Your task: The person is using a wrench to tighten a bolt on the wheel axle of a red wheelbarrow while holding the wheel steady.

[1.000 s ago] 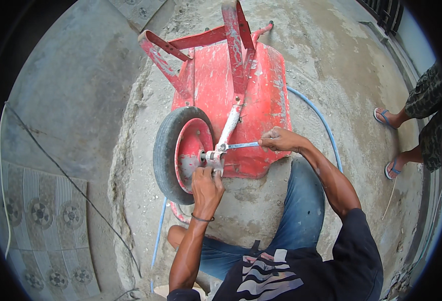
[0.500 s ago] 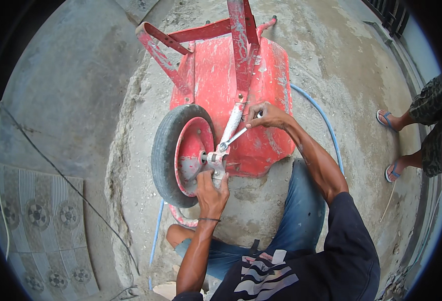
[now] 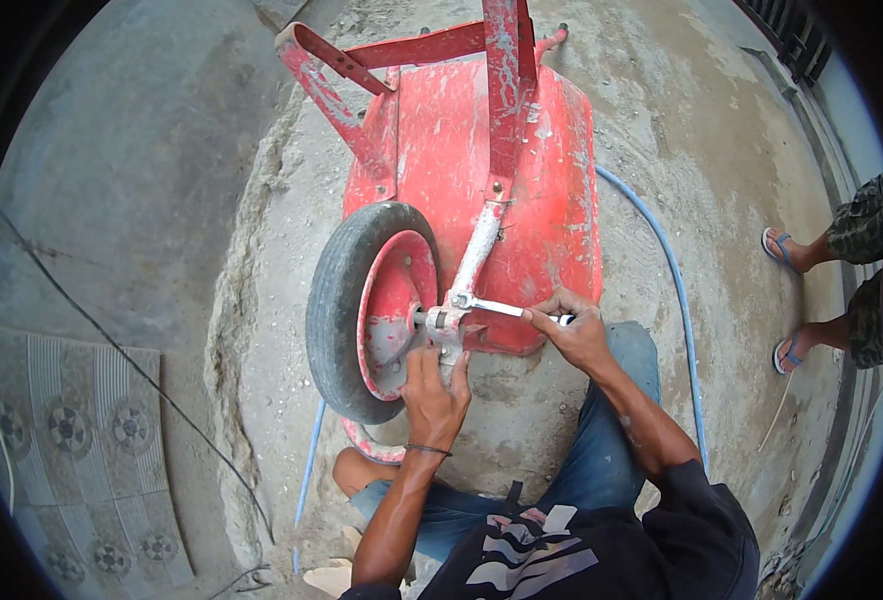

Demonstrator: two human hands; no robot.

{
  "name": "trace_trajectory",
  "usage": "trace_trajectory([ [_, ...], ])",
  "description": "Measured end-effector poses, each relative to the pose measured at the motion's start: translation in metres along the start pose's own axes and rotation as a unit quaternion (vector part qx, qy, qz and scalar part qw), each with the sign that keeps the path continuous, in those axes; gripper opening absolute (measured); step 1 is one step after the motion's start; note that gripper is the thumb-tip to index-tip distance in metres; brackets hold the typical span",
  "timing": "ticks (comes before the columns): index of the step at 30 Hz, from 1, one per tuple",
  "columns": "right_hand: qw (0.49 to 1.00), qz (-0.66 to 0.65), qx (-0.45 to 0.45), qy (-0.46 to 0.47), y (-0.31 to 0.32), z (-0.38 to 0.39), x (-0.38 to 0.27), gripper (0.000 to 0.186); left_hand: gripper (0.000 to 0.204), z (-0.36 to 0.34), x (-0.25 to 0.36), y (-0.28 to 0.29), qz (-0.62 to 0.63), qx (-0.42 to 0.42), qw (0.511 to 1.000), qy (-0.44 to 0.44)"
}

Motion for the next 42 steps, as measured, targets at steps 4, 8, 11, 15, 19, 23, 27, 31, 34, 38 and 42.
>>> trace_trajectory([
  [4, 0.999, -0.005, 0.020, 0.036, -0.014, 0.014, -0.002, 0.016, 0.030, 0.001, -0.001, -0.002, 0.000, 0.003, 1.000, -0.002],
  [8, 0.998, 0.006, -0.049, 0.026, 0.013, -0.037, -0.002, 0.021, 0.030, 0.000, 0.001, -0.002, 0.007, -0.001, 1.000, 0.003],
  [11, 0.984, 0.027, -0.174, -0.038, 0.024, -0.095, -0.010, 0.024, 0.030, -0.003, 0.000, -0.003, 0.005, 0.004, 1.000, -0.007],
  [15, 0.955, 0.015, -0.295, -0.028, 0.020, -0.105, -0.008, 0.028, 0.028, 0.003, -0.002, -0.004, -0.023, 0.001, 1.000, -0.018],
  [19, 0.959, 0.043, -0.278, -0.015, 0.011, -0.141, -0.002, 0.038, 0.027, 0.001, -0.003, -0.005, -0.025, 0.012, 0.999, -0.039],
  [23, 0.995, 0.046, -0.083, 0.025, -0.034, -0.185, 0.015, 0.050, 0.025, 0.003, -0.005, -0.004, -0.032, -0.003, 0.999, -0.029],
  [27, 0.973, 0.173, 0.089, 0.123, -0.066, -0.199, 0.015, 0.055, 0.024, 0.001, 0.002, -0.007, -0.032, -0.009, 0.999, -0.020],
  [31, 0.948, 0.197, 0.048, 0.245, -0.084, -0.208, 0.016, 0.056, 0.024, 0.001, -0.006, -0.009, -0.023, 0.015, 0.999, -0.044],
  [34, 0.934, 0.231, -0.207, 0.176, -0.055, -0.220, -0.003, 0.057, 0.024, 0.003, -0.008, -0.006, -0.022, 0.023, 0.999, -0.034],
  [38, 0.910, 0.226, -0.341, 0.071, -0.032, -0.230, -0.017, 0.058, 0.023, -0.001, -0.002, -0.007, -0.025, 0.020, 0.998, -0.053],
  [42, 0.932, 0.160, -0.327, 0.002, -0.050, -0.222, -0.046, 0.051, 0.024, 0.004, -0.007, -0.008, -0.024, 0.017, 0.999, -0.043],
])
Point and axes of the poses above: each hand's wrist, its own z-axis away from the middle knuckle, its own y-axis out of the back of the hand, x = y × z, the point moved 1 cm from there along -z, towards the middle knuckle, and after that the axes turned 15 degrees about -z, right-handed, at the moved point
